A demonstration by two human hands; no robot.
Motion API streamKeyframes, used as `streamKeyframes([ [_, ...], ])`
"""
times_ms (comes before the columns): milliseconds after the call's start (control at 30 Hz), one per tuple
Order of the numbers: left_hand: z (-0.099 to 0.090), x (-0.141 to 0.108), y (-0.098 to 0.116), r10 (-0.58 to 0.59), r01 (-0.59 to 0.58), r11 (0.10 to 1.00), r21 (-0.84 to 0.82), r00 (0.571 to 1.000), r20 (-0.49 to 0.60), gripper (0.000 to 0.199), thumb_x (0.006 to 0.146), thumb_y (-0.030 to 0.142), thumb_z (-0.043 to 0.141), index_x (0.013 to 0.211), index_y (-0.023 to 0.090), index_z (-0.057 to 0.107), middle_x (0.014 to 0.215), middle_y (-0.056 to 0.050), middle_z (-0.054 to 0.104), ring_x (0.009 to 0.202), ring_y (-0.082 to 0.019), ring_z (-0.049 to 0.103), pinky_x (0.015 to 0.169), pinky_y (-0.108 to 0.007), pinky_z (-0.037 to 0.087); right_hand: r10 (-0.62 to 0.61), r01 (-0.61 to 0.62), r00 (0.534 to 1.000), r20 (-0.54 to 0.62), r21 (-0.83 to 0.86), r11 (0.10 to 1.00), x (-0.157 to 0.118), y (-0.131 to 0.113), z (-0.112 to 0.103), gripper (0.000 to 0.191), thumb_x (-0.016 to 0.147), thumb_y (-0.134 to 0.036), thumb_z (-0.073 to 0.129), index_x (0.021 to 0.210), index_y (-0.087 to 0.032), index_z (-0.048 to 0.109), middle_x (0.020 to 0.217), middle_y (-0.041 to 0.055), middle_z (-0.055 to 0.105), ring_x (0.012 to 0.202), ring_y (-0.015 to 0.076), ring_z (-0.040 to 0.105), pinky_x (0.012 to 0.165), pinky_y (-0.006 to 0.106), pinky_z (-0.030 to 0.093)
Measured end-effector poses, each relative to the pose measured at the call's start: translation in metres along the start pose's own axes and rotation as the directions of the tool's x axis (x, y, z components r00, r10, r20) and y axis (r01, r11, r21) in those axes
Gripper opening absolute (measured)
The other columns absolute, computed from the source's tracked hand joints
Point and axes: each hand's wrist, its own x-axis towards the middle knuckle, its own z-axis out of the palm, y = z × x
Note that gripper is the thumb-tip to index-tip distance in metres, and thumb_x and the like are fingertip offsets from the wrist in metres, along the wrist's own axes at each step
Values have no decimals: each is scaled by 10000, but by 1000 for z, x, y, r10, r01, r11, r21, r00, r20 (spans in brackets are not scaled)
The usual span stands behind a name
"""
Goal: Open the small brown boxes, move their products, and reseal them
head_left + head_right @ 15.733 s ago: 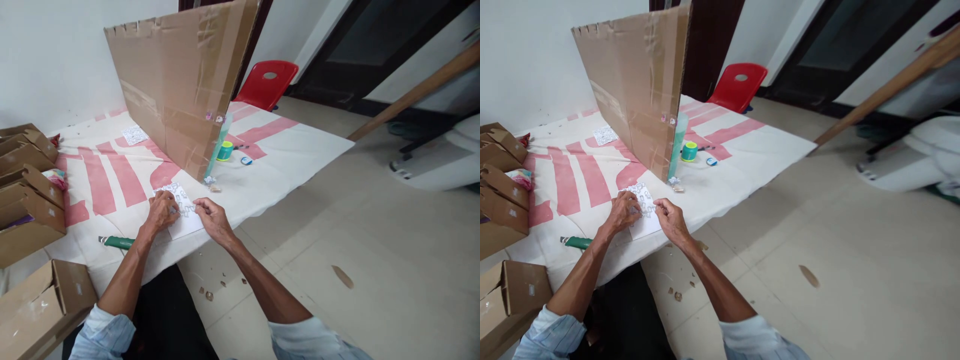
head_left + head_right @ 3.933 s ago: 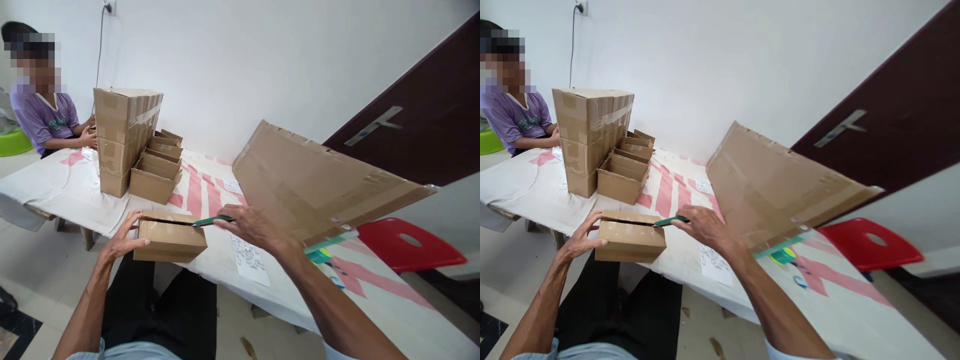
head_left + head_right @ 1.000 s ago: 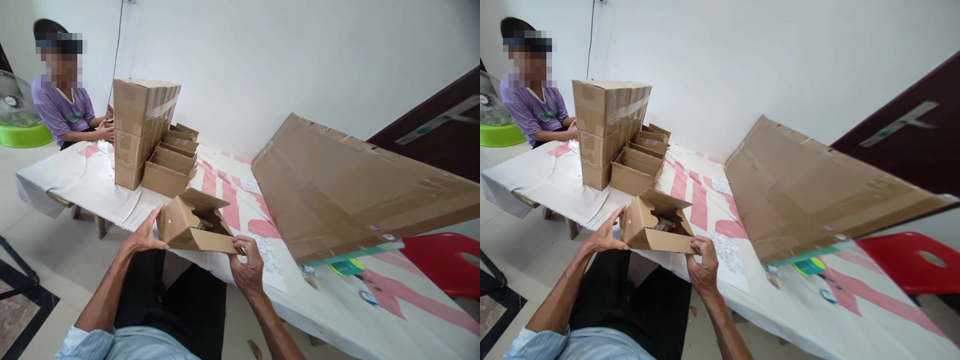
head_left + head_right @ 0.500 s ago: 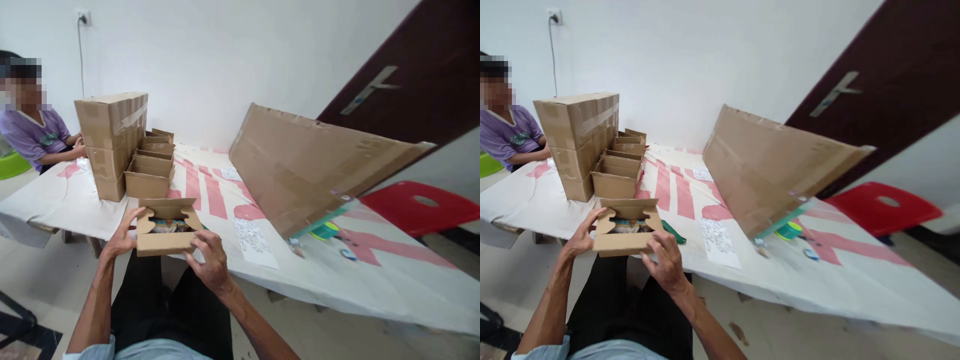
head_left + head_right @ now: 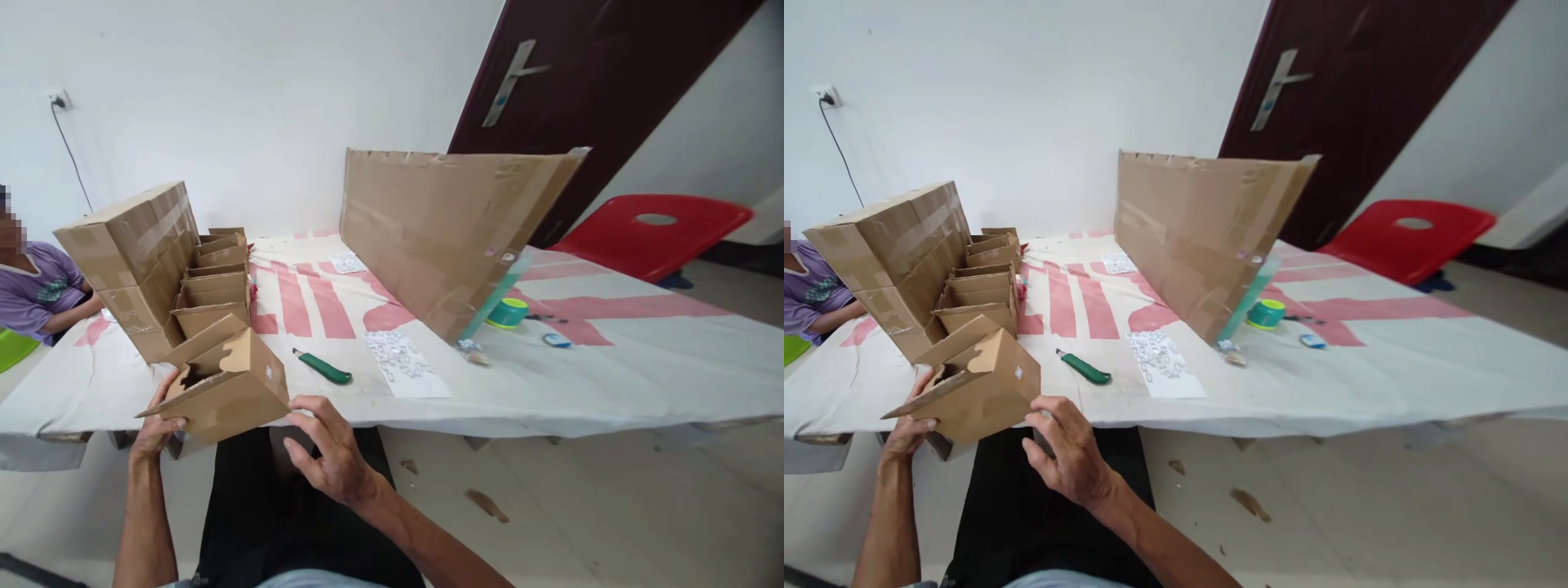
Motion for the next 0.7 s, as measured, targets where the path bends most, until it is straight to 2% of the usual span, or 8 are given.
streamKeyframes([
  [200, 13, 1, 4, 8, -14, 991, 136, 999, 47, 1140, 392, 316, 1020, 1460, 229, 631, 1503, -124, 644, 1407, -411, 565, 1063, -391, 569, 230, -229, 966, -115, 28, 973, 20, 25, -17, 170, 969, -169, 587, 1110, -242, 647, 1080, 86, 683, 1032, 245, 699, 930, 435, 596],
  [333, 11, 1, 2, 16, -22, 990, 137, 999, 47, 1161, 391, 366, 1029, 1469, 229, 621, 1508, -128, 636, 1377, -423, 588, 1030, -406, 588, 365, -358, 929, -60, 103, 928, 28, 40, -18, 102, 977, -197, 581, 1006, -237, 671, 1006, 62, 697, 960, 215, 694, 843, 374, 601],
  [467, 1, -1, -5, 23, -24, 999, 43, 1000, 18, 1185, 382, 393, 1022, 1481, 246, 604, 1520, -125, 628, 1322, -393, 635, 1021, -387, 584, 426, -431, 902, 72, 201, 879, 24, 49, -3, 125, 987, -216, 580, 1011, -229, 702, 989, 59, 709, 904, 188, 692, 740, 312, 606],
  [600, -9, -2, -15, 54, -54, 999, 5, 998, -25, 1149, 410, 456, 1007, 1470, 276, 604, 1486, -113, 657, 1294, -375, 660, 1059, -447, 569, 426, -446, 895, 131, 239, 863, 16, 48, 21, 196, 978, -198, 584, 1107, -226, 728, 1055, 70, 712, 964, 197, 693, 786, 331, 614],
  [700, -13, -1, -21, 80, -80, 997, 14, 996, -46, 1122, 430, 506, 987, 1462, 279, 610, 1494, -127, 651, 1317, -389, 650, 1101, -504, 547, 415, -439, 898, 147, 242, 865, 18, 39, 34, 242, 978, -183, 584, 1163, -229, 735, 1084, 77, 704, 1006, 206, 691, 874, 365, 610],
])
